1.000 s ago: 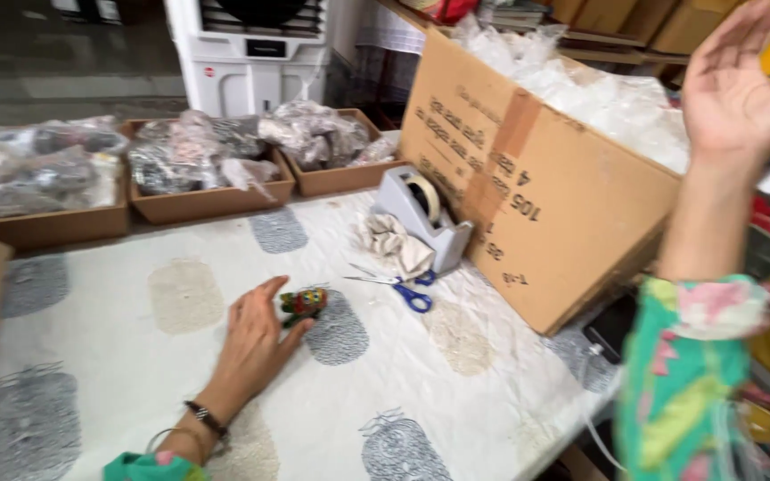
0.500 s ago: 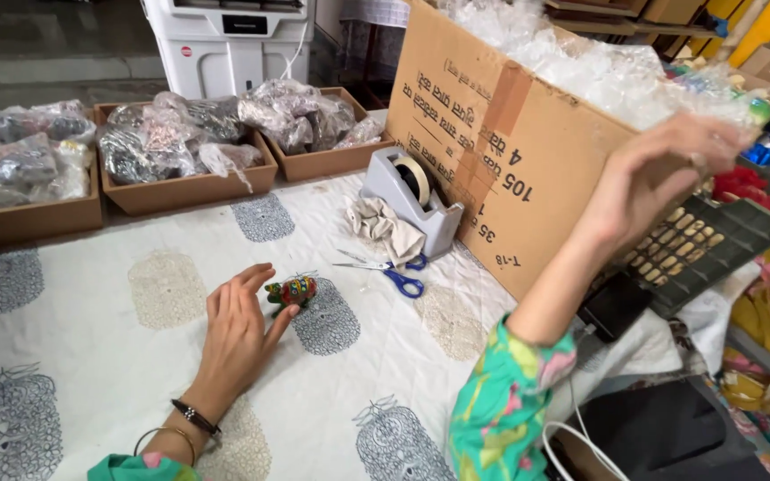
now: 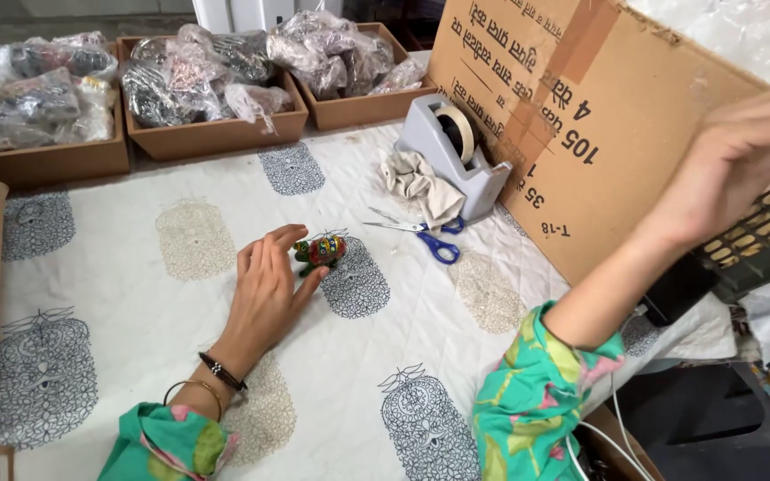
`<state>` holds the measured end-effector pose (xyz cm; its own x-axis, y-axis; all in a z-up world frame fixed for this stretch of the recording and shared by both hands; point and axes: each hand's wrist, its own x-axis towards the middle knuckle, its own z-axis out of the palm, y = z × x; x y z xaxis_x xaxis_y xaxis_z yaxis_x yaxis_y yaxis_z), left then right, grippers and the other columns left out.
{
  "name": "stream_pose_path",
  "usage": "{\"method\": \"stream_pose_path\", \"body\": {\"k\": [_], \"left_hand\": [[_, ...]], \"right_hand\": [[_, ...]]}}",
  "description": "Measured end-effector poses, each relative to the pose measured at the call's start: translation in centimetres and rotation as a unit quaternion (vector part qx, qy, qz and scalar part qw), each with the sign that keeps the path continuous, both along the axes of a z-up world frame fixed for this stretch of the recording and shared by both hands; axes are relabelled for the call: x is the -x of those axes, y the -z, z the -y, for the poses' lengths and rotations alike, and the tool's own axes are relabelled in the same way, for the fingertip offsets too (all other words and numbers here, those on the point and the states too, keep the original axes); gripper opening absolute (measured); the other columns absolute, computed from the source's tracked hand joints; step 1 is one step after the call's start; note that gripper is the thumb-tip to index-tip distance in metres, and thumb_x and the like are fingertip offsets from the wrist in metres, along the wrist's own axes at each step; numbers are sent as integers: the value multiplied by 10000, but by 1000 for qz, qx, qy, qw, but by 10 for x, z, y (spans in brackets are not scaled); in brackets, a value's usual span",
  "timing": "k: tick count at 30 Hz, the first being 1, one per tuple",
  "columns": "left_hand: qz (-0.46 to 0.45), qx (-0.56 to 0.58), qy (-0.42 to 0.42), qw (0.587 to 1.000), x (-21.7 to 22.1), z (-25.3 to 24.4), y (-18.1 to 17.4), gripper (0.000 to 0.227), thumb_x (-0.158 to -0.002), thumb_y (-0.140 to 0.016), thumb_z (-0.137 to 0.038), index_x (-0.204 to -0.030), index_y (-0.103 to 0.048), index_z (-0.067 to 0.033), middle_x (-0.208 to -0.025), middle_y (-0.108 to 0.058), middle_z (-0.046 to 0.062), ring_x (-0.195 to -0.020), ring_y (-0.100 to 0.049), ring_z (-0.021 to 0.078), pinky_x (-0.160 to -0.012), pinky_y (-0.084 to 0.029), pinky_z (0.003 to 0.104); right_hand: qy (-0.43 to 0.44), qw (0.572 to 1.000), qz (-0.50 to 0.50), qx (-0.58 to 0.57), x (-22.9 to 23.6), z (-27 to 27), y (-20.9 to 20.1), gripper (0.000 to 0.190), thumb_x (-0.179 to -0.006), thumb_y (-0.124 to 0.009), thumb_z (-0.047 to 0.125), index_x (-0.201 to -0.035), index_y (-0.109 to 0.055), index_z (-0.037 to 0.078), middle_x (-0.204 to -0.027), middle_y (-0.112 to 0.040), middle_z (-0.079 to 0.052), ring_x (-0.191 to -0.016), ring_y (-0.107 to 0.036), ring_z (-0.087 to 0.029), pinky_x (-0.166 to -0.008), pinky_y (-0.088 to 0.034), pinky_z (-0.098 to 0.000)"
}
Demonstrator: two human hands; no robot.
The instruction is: The person is seen cleaning and wrapping small decorative items in bubble wrap and placing them in boxes.
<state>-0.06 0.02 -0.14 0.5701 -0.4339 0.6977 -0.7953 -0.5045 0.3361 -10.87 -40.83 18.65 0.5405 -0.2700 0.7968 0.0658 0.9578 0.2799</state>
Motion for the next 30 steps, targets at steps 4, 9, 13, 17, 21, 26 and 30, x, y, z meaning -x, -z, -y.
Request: {"method": "stream_pose_path", "body": {"k": [4, 9, 13, 17, 21, 26, 30], "left_hand": [[-5, -31, -7, 999, -8, 2, 11, 621, -933, -719, -375, -1355, -483, 15, -1320, -580, 139, -1155, -560, 282, -1037, -378, 433], [-7, -45, -17, 999, -4, 2, 9, 621, -926, -717, -392, -1336, -498, 20, -1322, -585, 146, -1167, -562, 274, -1031, -384, 430], [-7, -35, -21, 999, -1, 1, 2, 603, -907, -717, -360, -1331, -511, 16, -1331, -595, 135, -1159, -564, 280, -1030, -382, 438], [18, -27, -16, 999, -1, 2, 3, 593, -915, -713, -351, -1327, -506, 22, -1331, -592, 140, -1176, -569, 287, -1029, -381, 433], [6, -30, -15, 999, -1, 2, 2, 596, -910, -716, -354, -1324, -507, 20, -1321, -595, 132, -1139, -575, 278, -1020, -380, 432], [5, -37, -15, 999, -3, 3, 4, 602, -909, -713, -368, -1321, -508, 19, -1312, -596, 132, -1128, -573, 275, -1019, -382, 430], [6, -67, -24, 997, -9, 4, 19, 613, -928, -678, -423, -1317, -509, 19, -1320, -593, 139, -1165, -567, 266, -1043, -378, 427]], "right_hand": [[-31, 999, 41, -14, 3, 3, 3, 148, -995, -563, 82, -1115, -590, 0, -969, -626, -14, -838, -613, -109, -826, -541, -305], [-37, 996, 84, -18, 29, 19, 1, 109, -1016, -491, 42, -1043, -589, 5, -914, -611, -41, -834, -600, -143, -799, -528, -346], [-50, 992, 115, -8, 39, 1, -12, 161, -1009, -435, 11, -1085, -577, 10, -937, -604, -82, -819, -600, -197, -780, -523, -391], [-59, 988, 145, -10, 38, 5, -4, 180, -1013, -427, 15, -1054, -600, -9, -898, -626, -119, -759, -634, -223, -760, -542, -387], [-68, 982, 177, -18, 38, 1, -6, 265, -1090, -412, 39, -955, -630, -28, -803, -638, -131, -713, -651, -210, -756, -552, -348], [-57, 983, 172, -4, 37, 2, -6, 286, -1120, -399, 58, -969, -625, -31, -812, -640, -126, -721, -652, -208, -763, -550, -344], [53, 993, 101, 35, 33, 3, -14, 225, -1090, -495, 166, -1035, -624, -10, -842, -659, -88, -704, -660, -154, -776, -576, -298]]}}
